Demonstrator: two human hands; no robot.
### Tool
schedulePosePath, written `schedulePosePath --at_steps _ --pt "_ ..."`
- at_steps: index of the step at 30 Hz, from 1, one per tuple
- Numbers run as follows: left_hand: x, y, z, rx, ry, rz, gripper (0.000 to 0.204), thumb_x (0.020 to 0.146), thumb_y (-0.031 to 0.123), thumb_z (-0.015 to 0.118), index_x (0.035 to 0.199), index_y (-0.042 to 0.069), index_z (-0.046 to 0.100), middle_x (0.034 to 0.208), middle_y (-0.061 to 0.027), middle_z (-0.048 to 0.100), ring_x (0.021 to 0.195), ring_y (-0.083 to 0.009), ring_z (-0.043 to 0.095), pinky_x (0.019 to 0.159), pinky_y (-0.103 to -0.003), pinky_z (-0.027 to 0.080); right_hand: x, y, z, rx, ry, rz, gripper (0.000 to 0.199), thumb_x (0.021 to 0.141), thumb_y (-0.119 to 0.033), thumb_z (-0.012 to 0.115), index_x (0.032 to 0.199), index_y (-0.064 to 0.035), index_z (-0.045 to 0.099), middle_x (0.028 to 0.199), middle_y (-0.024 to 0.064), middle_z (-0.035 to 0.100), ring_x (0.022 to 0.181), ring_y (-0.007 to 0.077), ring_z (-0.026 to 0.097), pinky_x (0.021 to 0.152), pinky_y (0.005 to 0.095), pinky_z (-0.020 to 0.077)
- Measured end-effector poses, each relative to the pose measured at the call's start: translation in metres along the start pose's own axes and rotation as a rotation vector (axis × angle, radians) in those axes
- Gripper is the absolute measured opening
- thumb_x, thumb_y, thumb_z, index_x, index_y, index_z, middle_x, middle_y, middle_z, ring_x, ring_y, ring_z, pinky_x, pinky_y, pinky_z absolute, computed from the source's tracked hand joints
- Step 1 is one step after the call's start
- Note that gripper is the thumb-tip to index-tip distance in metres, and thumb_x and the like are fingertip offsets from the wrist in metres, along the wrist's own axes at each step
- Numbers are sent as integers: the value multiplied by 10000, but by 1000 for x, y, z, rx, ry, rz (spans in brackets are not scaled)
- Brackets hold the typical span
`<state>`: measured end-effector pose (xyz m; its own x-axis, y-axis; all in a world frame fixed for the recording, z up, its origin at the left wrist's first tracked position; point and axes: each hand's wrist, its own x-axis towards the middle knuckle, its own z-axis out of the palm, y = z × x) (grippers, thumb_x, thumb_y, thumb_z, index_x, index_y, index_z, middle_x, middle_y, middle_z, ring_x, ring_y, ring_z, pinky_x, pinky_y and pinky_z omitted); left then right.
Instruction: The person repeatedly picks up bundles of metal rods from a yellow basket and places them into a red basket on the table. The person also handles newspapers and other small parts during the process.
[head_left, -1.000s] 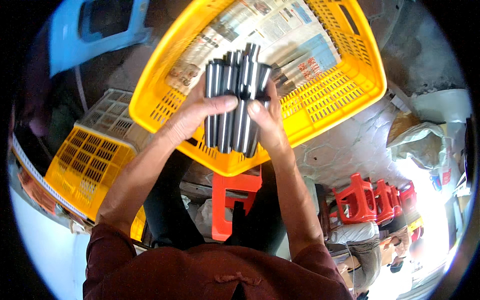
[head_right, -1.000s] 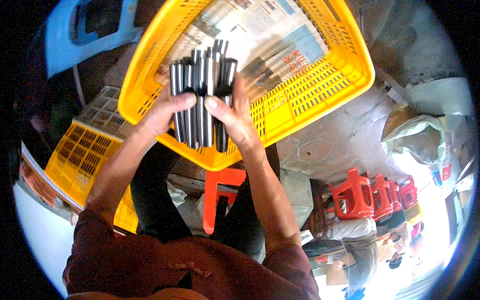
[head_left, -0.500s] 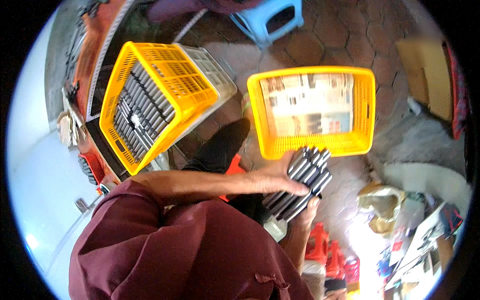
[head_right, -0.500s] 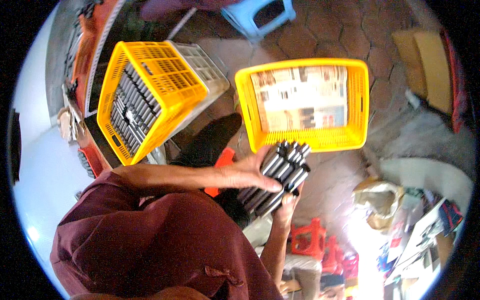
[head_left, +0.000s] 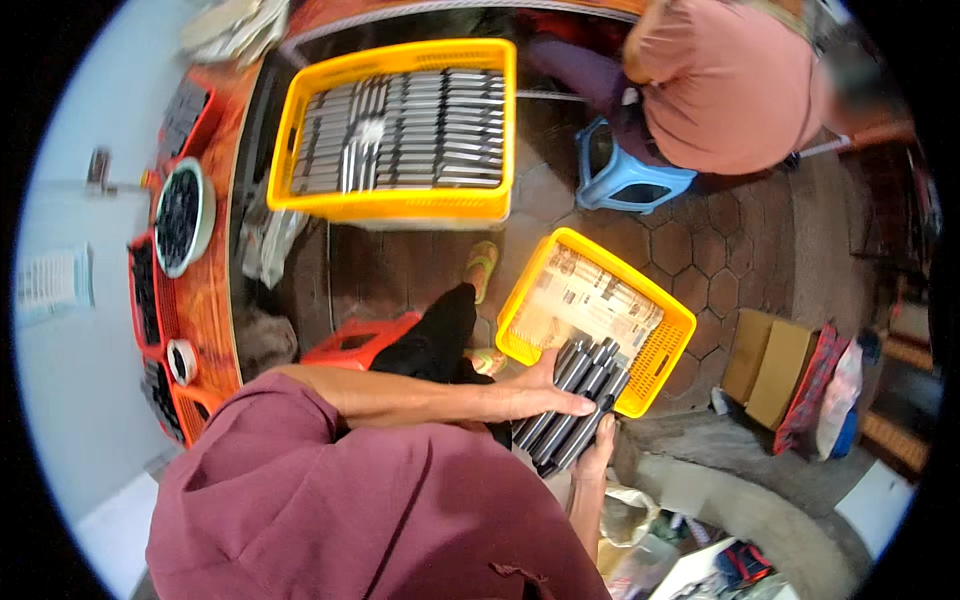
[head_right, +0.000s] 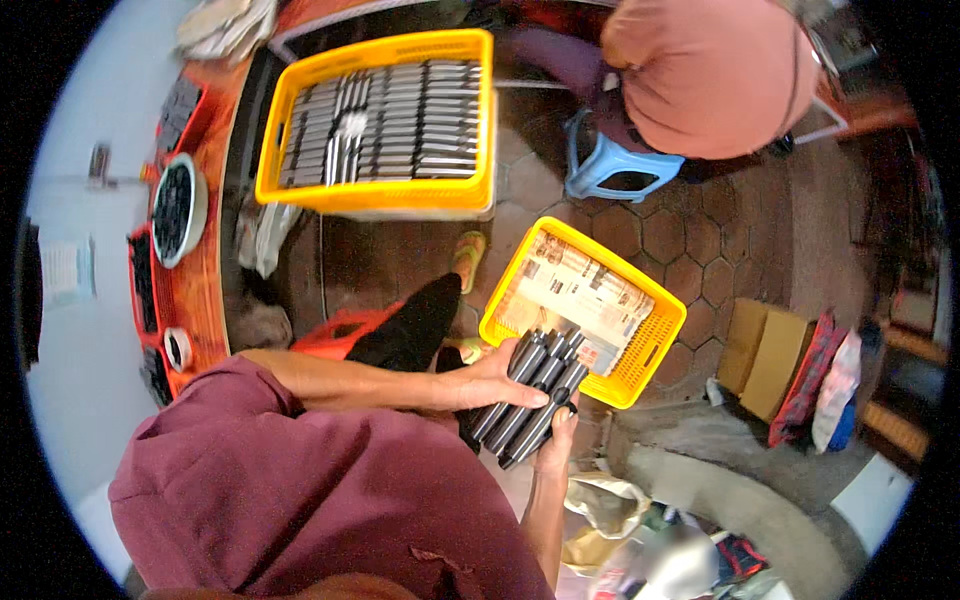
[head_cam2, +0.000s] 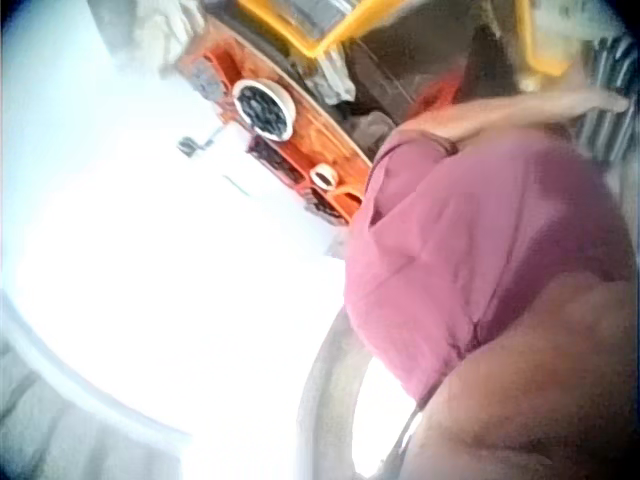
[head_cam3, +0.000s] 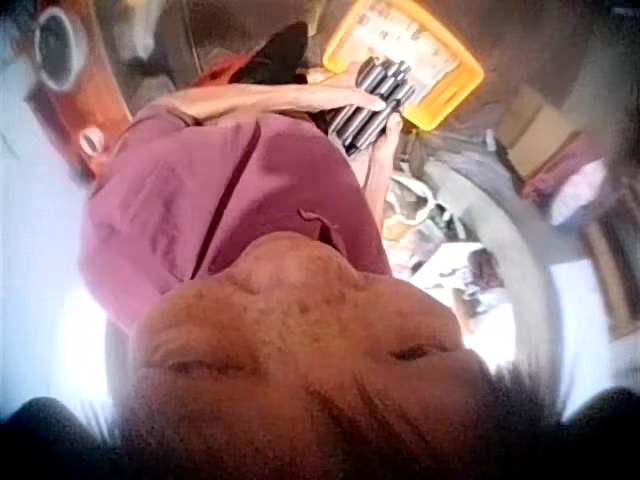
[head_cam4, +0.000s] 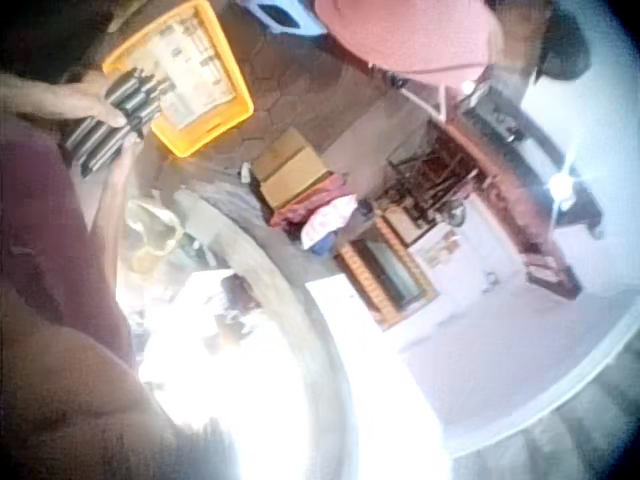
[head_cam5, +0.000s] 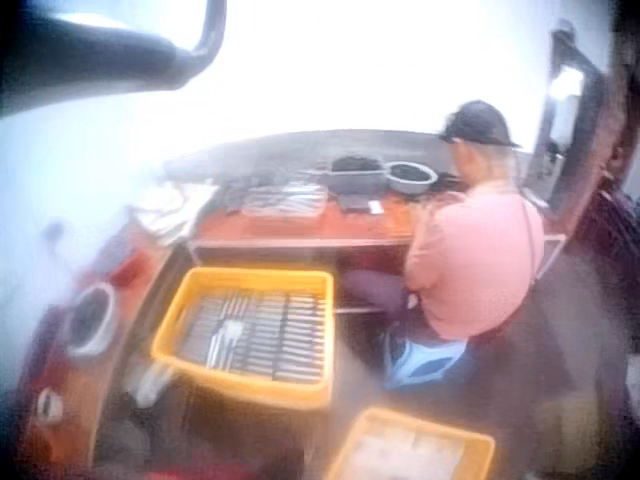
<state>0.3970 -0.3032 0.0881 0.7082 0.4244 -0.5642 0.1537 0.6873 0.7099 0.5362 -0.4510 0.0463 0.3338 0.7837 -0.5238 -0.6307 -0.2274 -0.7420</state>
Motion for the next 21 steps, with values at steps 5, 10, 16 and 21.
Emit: schedulePosePath --at_steps 5,10,16,21 --pt "-41 3 -10 -75 130 114 1132 684 422 833 1444 -76 159 1358 -243 397 1316 -334 387 1122 -403 290 -11 -17 30 -144 -8 62 680 943 -558 530 1368 -32 453 1239 128 586 1079 262 611 937 408 511" --pt "-72 25 -72 -152 237 287 1045 676 456 830 1371 -86 270 1286 -220 458 1254 -296 448 1080 -388 342 15 -8 108 -234 -91 62 679 949 -577 502 1337 -21 489 1213 135 602 1066 248 623 922 390 523" --pt "-110 71 -182 -148 266 364 1081 721 448 811 1457 -44 192 1367 -209 375 1333 -314 354 1143 -391 247 61 9 235 -320 -196 129 800 851 -665 583 1352 -48 486 1239 127 594 1104 250 611 960 400 510" --pt "-151 126 -283 -214 284 253 1069 739 441 797 1463 -40 175 1407 -223 334 1385 -305 298 1160 -393 219 101 30 348 -332 -279 270 933 768 -645 690 1451 -101 361 1308 130 533 1166 280 567 993 432 493"
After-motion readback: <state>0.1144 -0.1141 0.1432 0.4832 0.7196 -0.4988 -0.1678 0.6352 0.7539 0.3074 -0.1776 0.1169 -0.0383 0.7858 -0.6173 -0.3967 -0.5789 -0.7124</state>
